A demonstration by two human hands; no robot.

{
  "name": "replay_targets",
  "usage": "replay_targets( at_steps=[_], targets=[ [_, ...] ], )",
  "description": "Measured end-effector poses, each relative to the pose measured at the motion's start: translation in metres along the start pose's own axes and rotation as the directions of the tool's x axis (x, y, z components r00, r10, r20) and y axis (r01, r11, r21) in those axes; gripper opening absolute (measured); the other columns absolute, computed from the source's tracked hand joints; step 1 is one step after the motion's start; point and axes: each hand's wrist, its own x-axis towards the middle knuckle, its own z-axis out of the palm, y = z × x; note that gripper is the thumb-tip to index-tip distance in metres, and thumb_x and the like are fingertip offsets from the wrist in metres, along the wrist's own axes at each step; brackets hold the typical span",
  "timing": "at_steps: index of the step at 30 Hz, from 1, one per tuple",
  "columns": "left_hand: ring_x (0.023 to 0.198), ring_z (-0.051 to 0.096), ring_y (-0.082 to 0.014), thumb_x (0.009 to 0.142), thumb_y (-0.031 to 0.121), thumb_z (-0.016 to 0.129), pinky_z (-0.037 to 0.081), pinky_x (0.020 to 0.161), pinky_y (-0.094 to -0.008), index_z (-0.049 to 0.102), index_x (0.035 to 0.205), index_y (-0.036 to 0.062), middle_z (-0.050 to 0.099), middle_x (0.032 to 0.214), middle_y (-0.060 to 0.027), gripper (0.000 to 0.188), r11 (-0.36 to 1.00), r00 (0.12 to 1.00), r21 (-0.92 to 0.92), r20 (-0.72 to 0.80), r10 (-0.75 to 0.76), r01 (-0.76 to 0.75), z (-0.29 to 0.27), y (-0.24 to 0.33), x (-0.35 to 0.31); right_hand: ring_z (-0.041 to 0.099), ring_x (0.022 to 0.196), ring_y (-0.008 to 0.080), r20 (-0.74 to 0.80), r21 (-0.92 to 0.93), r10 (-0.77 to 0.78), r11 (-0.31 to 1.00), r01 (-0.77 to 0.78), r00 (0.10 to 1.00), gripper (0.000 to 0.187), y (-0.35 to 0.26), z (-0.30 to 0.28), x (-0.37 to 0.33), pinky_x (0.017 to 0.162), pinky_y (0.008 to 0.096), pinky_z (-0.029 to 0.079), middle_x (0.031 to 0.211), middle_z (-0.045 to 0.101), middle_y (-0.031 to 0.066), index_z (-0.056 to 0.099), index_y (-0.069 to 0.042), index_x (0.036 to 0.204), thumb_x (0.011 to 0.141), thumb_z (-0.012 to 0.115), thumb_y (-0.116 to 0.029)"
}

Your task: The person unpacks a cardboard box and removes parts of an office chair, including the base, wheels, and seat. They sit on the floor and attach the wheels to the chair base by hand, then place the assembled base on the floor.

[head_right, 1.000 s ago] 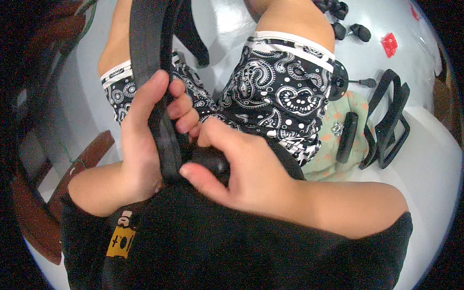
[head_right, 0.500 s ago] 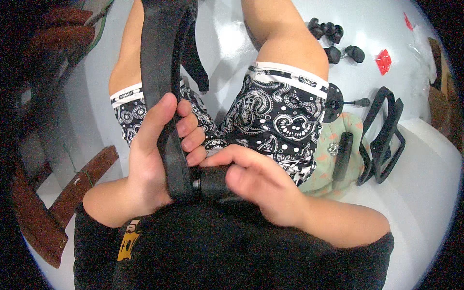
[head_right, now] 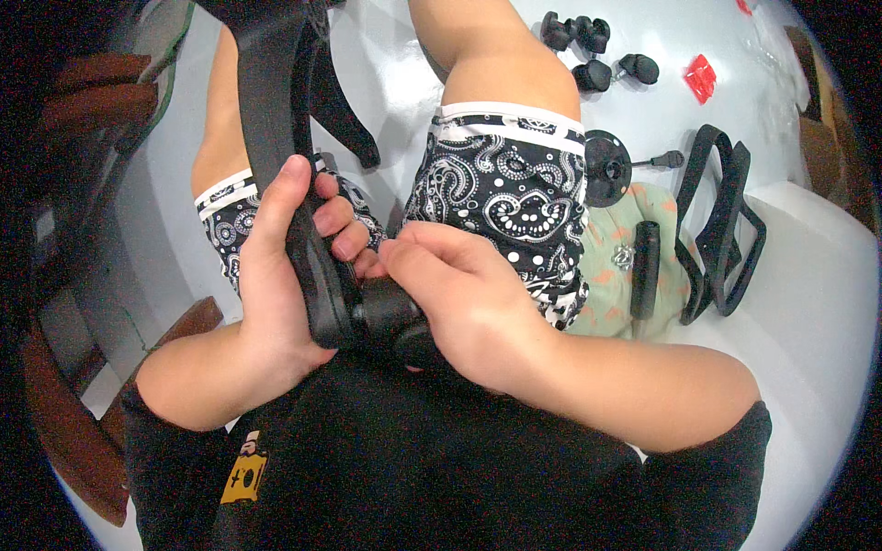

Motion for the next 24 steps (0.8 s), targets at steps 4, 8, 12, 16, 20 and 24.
replay_targets(
  at_steps=[4, 8, 12, 16, 20, 24],
  targets=[
    [0.054, 0.040, -0.0107, 0.085, 0.037, 0.054, 0.035, 0.048, -0.0254, 0.048, 0.085, 0.0090, 0.040, 0.062, 0.0029, 0.029, 0.999, 0.999, -0.028, 0.026, 0.026, -0.025, -0.002, 0.000, -0.001, 0.050, 0.065, 0.0073, -0.027, -0.322, -0.225, 0.925, 0.204, 0.974, 0.019, 0.006, 0.009, 0.003, 0.059, 0.0206, 0.040, 0.072, 0.055, 0.0015, 0.054, -0.003, 0.079, 0.090, 0.043, -0.014],
    [0.054, 0.039, -0.0105, 0.085, 0.037, 0.053, 0.033, 0.050, -0.0251, 0.045, 0.083, 0.0106, 0.037, 0.061, 0.0023, 0.028, 0.997, 1.000, -0.081, 0.012, 0.009, -0.008, 0.002, 0.003, -0.007, 0.053, 0.074, 0.0116, 0.136, -0.555, -0.407, 0.724, 0.410, 0.903, 0.018, -0.001, 0.004, 0.001, 0.068, 0.0250, 0.041, 0.076, 0.057, 0.0070, 0.055, 0.001, 0.081, 0.089, 0.045, -0.010],
    [0.056, 0.041, -0.0118, 0.085, 0.039, 0.052, 0.036, 0.052, -0.0270, 0.045, 0.084, 0.0116, 0.038, 0.063, 0.0018, 0.028, 0.980, 0.996, -0.195, 0.081, -0.029, 0.044, -0.006, 0.009, -0.007, 0.056, 0.082, 0.0166, 0.329, -0.477, -0.504, 0.642, 0.601, 0.799, 0.020, -0.009, -0.001, 0.000, 0.072, 0.0296, 0.043, 0.081, 0.060, 0.0109, 0.057, 0.002, 0.083, 0.089, 0.045, -0.013],
    [0.058, 0.043, -0.0120, 0.085, 0.041, 0.052, 0.037, 0.053, -0.0272, 0.045, 0.084, 0.0117, 0.039, 0.064, 0.0017, 0.030, 0.973, 0.991, -0.207, 0.103, -0.083, 0.103, -0.015, 0.008, -0.011, 0.057, 0.087, 0.0178, 0.281, -0.180, -0.277, 0.925, 0.334, 0.919, 0.027, -0.006, -0.011, 0.004, 0.079, 0.0280, 0.043, 0.085, 0.060, 0.0106, 0.060, 0.002, 0.081, 0.091, 0.044, -0.017],
    [0.058, 0.043, -0.0111, 0.087, 0.040, 0.050, 0.037, 0.053, -0.0259, 0.047, 0.083, 0.0105, 0.041, 0.063, 0.0024, 0.030, 0.998, 0.996, 0.018, 0.057, -0.063, 0.062, -0.016, 0.002, -0.021, 0.055, 0.079, 0.0141, 0.338, -0.322, -0.361, 0.824, 0.467, 0.869, 0.024, 0.002, -0.002, 0.011, 0.074, 0.0253, 0.043, 0.077, 0.057, 0.0067, 0.058, 0.001, 0.073, 0.090, 0.049, -0.014],
    [0.063, 0.042, -0.0104, 0.087, 0.035, 0.051, 0.036, 0.057, -0.0239, 0.047, 0.088, 0.0095, 0.041, 0.066, 0.0027, 0.026, 0.991, 0.988, 0.093, 0.110, -0.104, 0.094, -0.025, -0.002, -0.028, 0.048, 0.075, 0.0105, 0.413, -0.458, -0.260, 0.769, 0.445, 0.873, 0.015, 0.014, -0.009, 0.012, 0.071, 0.0233, 0.039, 0.073, 0.049, 0.0029, 0.052, -0.001, 0.075, 0.087, 0.053, -0.011]
  ],
)
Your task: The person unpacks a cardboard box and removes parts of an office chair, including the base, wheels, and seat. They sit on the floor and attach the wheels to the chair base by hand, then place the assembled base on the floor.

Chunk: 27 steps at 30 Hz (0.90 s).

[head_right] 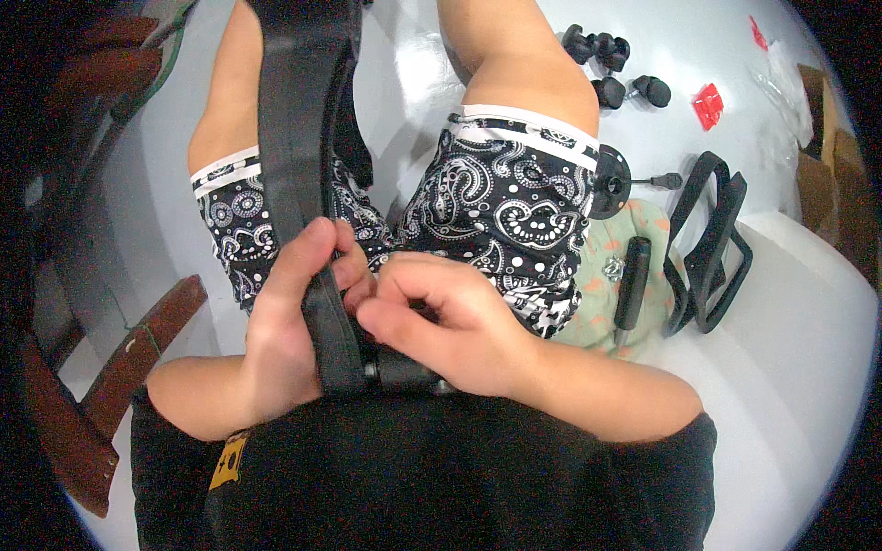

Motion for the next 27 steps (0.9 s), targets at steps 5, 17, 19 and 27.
replay_targets(
  at_steps=[5, 17, 19, 27],
  targets=[
    [0.065, 0.042, -0.0105, 0.085, 0.033, 0.054, 0.036, 0.058, -0.0242, 0.048, 0.090, 0.0106, 0.041, 0.066, 0.0035, 0.024, 1.000, 0.999, -0.008, 0.038, -0.024, 0.025, 0.003, 0.003, -0.002, 0.046, 0.099, 0.0144, 0.259, 0.302, -0.053, 0.953, -0.029, 0.964, 0.022, 0.012, -0.016, -0.016, 0.087, 0.0270, 0.035, 0.102, 0.050, 0.0053, 0.049, -0.001, 0.105, 0.085, 0.053, -0.010],
    [0.075, 0.058, -0.0238, 0.079, 0.064, 0.043, 0.046, 0.077, -0.0373, 0.054, 0.088, 0.0113, 0.059, 0.073, -0.0079, 0.054, 0.894, 0.997, -0.443, 0.067, -0.045, 0.070, 0.010, 0.000, 0.009, 0.043, 0.111, 0.0256, -0.111, 0.088, -0.251, 0.961, 0.261, 0.962, 0.063, 0.025, 0.001, -0.050, 0.098, 0.0364, 0.030, 0.114, 0.042, 0.0123, 0.035, -0.002, 0.116, 0.071, 0.075, -0.020],
    [0.077, 0.058, -0.0245, 0.080, 0.065, 0.040, 0.044, 0.082, -0.0400, 0.054, 0.091, 0.0122, 0.061, 0.074, -0.0085, 0.056, 0.857, 0.993, -0.508, 0.109, -0.037, 0.088, 0.014, -0.005, 0.009, 0.043, 0.110, 0.0260, -0.096, 0.029, -0.359, 0.931, 0.363, 0.928, 0.060, 0.022, 0.000, -0.046, 0.097, 0.0375, 0.031, 0.114, 0.042, 0.0126, 0.035, -0.002, 0.117, 0.073, 0.073, -0.018],
    [0.054, 0.042, -0.0091, 0.084, 0.060, 0.040, 0.044, 0.071, -0.0300, 0.043, 0.071, 0.0147, 0.036, 0.048, 0.0071, 0.047, 0.868, 0.974, -0.496, 0.205, 0.098, 0.017, 0.009, -0.006, 0.012, 0.048, 0.104, 0.0239, -0.122, -0.101, -0.377, 0.925, 0.367, 0.918, 0.047, -0.003, 0.003, -0.034, 0.091, 0.0343, 0.036, 0.107, 0.048, 0.0115, 0.043, -0.001, 0.115, 0.077, 0.067, -0.012]
  ],
)
